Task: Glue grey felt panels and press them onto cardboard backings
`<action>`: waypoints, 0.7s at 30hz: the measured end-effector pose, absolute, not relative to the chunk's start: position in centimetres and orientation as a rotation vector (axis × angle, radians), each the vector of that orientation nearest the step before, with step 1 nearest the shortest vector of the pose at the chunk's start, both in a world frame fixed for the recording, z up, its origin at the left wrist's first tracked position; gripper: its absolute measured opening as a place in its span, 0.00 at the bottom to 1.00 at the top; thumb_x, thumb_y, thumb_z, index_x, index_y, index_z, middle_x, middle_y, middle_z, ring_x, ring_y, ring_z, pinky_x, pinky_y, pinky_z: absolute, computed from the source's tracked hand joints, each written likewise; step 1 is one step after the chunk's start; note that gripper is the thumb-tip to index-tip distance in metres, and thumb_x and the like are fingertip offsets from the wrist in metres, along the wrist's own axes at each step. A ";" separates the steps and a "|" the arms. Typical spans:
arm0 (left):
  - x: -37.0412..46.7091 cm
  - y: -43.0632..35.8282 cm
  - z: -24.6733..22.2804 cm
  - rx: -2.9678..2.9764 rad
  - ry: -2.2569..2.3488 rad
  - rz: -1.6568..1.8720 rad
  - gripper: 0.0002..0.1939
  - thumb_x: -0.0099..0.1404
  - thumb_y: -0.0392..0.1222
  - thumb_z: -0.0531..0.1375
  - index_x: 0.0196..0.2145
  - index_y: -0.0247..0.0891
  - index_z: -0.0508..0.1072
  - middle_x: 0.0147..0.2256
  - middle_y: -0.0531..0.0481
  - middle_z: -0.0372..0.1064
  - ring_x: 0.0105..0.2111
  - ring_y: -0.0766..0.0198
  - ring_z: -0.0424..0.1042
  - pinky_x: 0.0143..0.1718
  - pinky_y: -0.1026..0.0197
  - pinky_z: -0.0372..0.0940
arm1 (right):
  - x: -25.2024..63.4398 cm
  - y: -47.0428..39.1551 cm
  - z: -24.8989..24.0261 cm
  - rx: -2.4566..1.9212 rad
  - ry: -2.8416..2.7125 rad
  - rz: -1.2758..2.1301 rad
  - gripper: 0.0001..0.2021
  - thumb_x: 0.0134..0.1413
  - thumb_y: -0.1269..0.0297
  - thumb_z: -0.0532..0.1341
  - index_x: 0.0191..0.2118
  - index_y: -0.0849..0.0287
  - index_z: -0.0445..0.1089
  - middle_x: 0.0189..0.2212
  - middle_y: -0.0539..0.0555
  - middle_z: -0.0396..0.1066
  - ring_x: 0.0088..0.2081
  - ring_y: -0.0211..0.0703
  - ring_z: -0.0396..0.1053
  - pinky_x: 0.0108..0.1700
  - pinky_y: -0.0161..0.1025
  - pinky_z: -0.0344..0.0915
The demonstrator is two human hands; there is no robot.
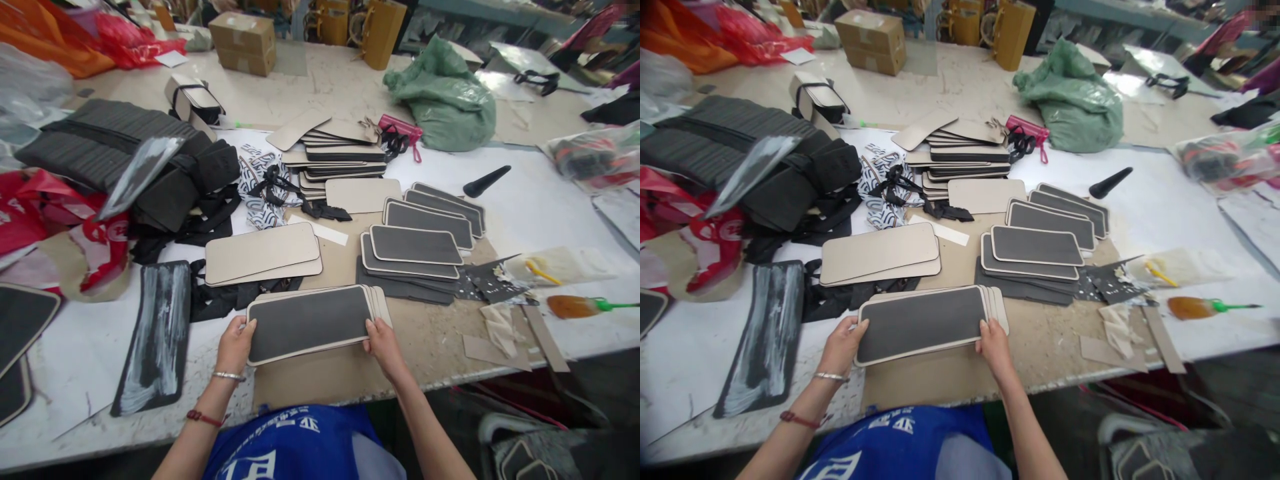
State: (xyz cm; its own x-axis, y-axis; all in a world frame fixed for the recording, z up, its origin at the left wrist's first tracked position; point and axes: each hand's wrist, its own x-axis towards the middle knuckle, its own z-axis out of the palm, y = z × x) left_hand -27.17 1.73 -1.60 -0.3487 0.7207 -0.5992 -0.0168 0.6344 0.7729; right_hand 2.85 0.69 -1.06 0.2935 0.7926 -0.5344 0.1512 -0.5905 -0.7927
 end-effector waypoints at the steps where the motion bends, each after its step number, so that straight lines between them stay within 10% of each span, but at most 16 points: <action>1: -27.2 1.7 -1.7 0.578 1.779 0.849 0.17 0.43 0.54 0.59 0.27 0.41 0.63 0.16 0.58 0.63 0.19 0.63 0.66 0.21 0.63 0.61 | 2.9 0.7 -0.8 -1.934 -0.812 1.346 0.15 0.45 0.51 0.56 0.23 0.56 0.52 0.13 0.41 0.53 0.12 0.31 0.57 0.13 0.28 0.50; 21: -27.4 1.7 -2.3 0.561 1.731 0.867 0.16 0.43 0.52 0.59 0.28 0.40 0.63 0.15 0.58 0.64 0.17 0.64 0.66 0.20 0.64 0.61 | 2.7 0.1 -0.1 -1.853 -0.728 1.445 0.19 0.37 0.48 0.60 0.27 0.60 0.59 0.13 0.48 0.65 0.16 0.36 0.64 0.16 0.29 0.57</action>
